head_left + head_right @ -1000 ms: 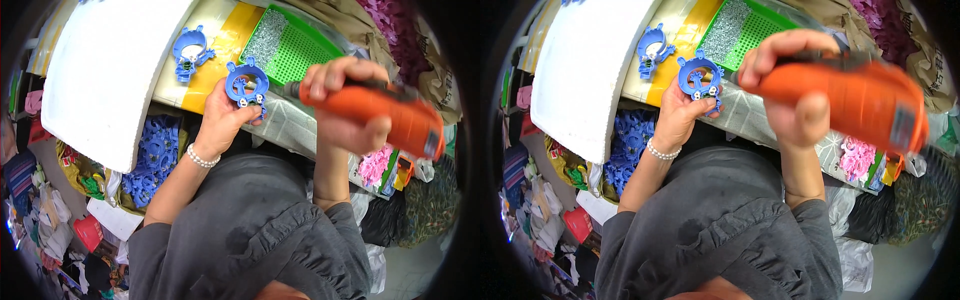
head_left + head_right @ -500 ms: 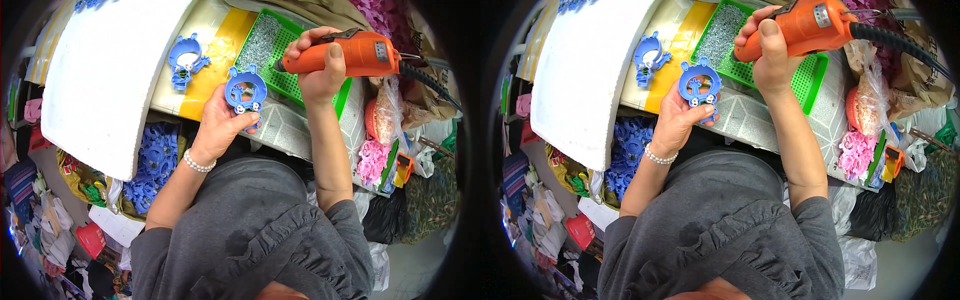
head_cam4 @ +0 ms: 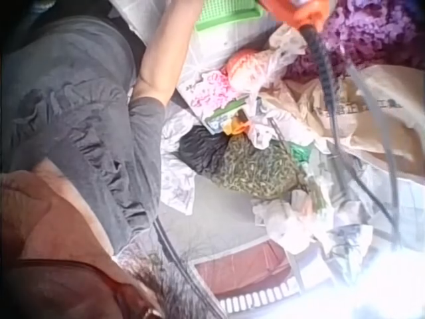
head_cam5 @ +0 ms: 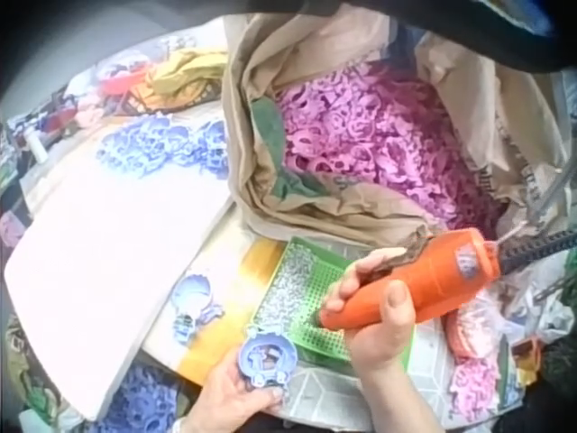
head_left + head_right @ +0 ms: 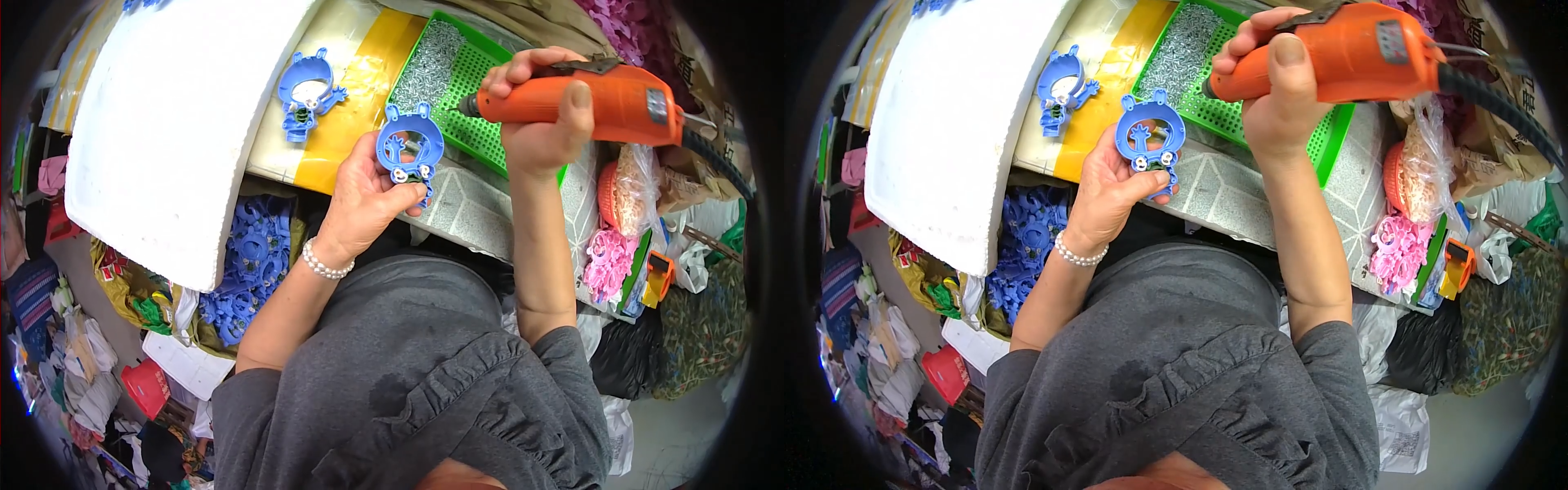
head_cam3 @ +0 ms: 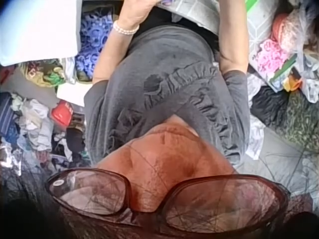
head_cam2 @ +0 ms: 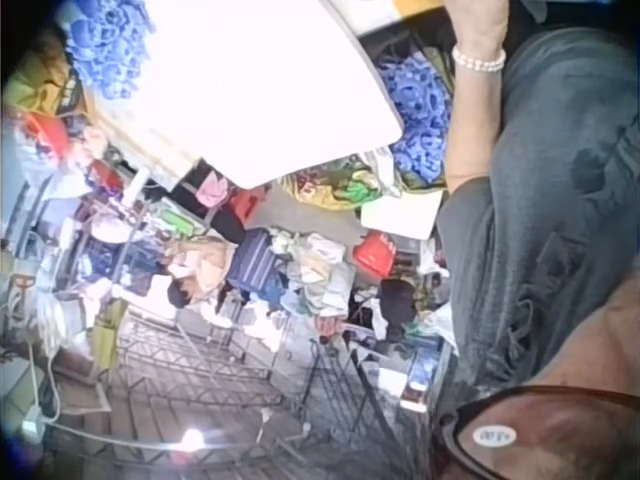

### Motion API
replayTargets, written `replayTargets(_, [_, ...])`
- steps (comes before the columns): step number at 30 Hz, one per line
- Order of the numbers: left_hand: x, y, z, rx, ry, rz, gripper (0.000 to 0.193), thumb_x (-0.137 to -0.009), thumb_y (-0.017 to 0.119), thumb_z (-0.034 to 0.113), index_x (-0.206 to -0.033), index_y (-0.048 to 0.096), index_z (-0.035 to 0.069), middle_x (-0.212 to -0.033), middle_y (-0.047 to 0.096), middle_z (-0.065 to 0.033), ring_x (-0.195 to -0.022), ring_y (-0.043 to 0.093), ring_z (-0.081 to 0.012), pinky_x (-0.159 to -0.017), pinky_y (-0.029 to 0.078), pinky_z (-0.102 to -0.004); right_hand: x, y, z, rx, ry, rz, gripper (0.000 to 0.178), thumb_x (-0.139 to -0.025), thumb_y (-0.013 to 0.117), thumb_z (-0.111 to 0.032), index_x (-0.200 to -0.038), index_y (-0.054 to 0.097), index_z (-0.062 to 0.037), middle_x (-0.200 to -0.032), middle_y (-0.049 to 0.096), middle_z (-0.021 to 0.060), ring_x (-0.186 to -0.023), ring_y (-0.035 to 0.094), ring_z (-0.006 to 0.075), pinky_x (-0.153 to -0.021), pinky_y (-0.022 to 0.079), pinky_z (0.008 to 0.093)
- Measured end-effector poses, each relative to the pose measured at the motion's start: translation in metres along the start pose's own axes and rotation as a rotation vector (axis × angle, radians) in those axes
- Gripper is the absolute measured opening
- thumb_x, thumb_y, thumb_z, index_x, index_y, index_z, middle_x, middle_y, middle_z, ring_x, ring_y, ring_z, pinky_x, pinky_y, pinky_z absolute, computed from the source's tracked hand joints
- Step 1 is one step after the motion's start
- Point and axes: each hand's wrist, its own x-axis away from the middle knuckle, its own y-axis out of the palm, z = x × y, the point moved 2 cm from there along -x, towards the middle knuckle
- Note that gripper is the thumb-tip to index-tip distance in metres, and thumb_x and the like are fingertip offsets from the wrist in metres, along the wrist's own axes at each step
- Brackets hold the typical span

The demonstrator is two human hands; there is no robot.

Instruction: Assembling blue plastic toy components using an electric screwdriver.

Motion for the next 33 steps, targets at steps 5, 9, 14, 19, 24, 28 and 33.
replayTargets(5, [0.0,0.001,-0.001,-0.066,0.012,-0.001,0.041,-0.072,0.061,-0.007,-0.108,0.042,0.0,-0.091,0.055,-0.0064,-0.072,0.058,-0.0105,-0.056,0.052,-0.0238,0.007,0.007,-0.03,-0.067,-0.08,-0.142,0.058,-0.076,0.048,-0.059,-0.104,0.052,-0.0074,-0.082,0.05,0.0091,-0.068,0.05,0.0204,-0.07,0.039,0.0398])
replayTargets(9, [0.0,0.0,-0.001,-0.119,0.024,0.004,0.039,-0.076,0.06,-0.006,-0.112,0.045,0.0,-0.096,0.057,-0.0065,-0.074,0.06,-0.0121,-0.059,0.052,-0.0241,0.023,0.025,-0.046,-0.201,-0.051,-0.302,0.065,-0.077,0.048,-0.062,-0.111,0.051,-0.0066,-0.087,0.05,0.0089,-0.071,0.051,0.0199,-0.071,0.041,0.0398])
replayTargets(14, [-0.003,0.003,-0.002,-0.069,0.024,0.022,0.042,-0.071,0.059,-0.008,-0.109,0.042,-0.002,-0.088,0.057,-0.0069,-0.069,0.059,-0.0109,-0.054,0.049,-0.024,0.043,0.041,-0.043,-0.168,-0.004,-0.402,0.066,-0.078,0.053,-0.061,-0.111,0.046,-0.0038,-0.089,0.05,0.0092,-0.072,0.053,0.0191,-0.072,0.043,0.0383])
replayTargets(19, [-0.001,0.004,-0.001,-0.09,0.025,0.02,0.043,-0.071,0.059,-0.008,-0.11,0.042,-0.002,-0.087,0.058,-0.0071,-0.069,0.059,-0.0106,-0.054,0.049,-0.0236,0.049,0.046,-0.037,-0.196,0.031,-0.389,0.064,-0.078,0.054,-0.059,-0.111,0.046,-0.0041,-0.089,0.05,0.0095,-0.073,0.053,0.0193,-0.073,0.043,0.0387])
replayTargets(24, [-0.001,0.003,-0.003,-0.08,0.024,0.027,0.04,-0.072,0.059,-0.008,-0.108,0.042,-0.001,-0.087,0.06,-0.0063,-0.068,0.059,-0.01,-0.053,0.049,-0.0227,0.051,0.044,-0.03,-0.187,0.047,-0.356,0.063,-0.079,0.055,-0.058,-0.11,0.047,-0.0043,-0.089,0.051,0.0099,-0.072,0.053,0.0197,-0.073,0.043,0.039])
replayTargets(28, [-0.002,0.004,-0.002,-0.097,0.04,0.032,0.039,-0.072,0.06,-0.007,-0.106,0.043,-0.001,-0.086,0.06,-0.0058,-0.068,0.059,-0.0096,-0.052,0.049,-0.0222,0.052,0.044,-0.026,-0.2,0.065,-0.329,0.062,-0.079,0.055,-0.057,-0.109,0.047,-0.0042,-0.088,0.051,0.0101,-0.072,0.053,0.0201,-0.072,0.044,0.039])
replayTargets(33, [-0.003,0.004,-0.004,-0.107,0.078,0.046,0.037,-0.073,0.062,-0.005,-0.104,0.044,-0.001,-0.083,0.06,-0.0049,-0.065,0.058,-0.0088,-0.051,0.049,-0.0218,0.055,0.047,-0.024,-0.136,0.065,-0.288,0.06,-0.078,0.056,-0.056,-0.108,0.048,-0.0039,-0.086,0.051,0.0103,-0.07,0.053,0.0207,-0.07,0.044,0.0392])
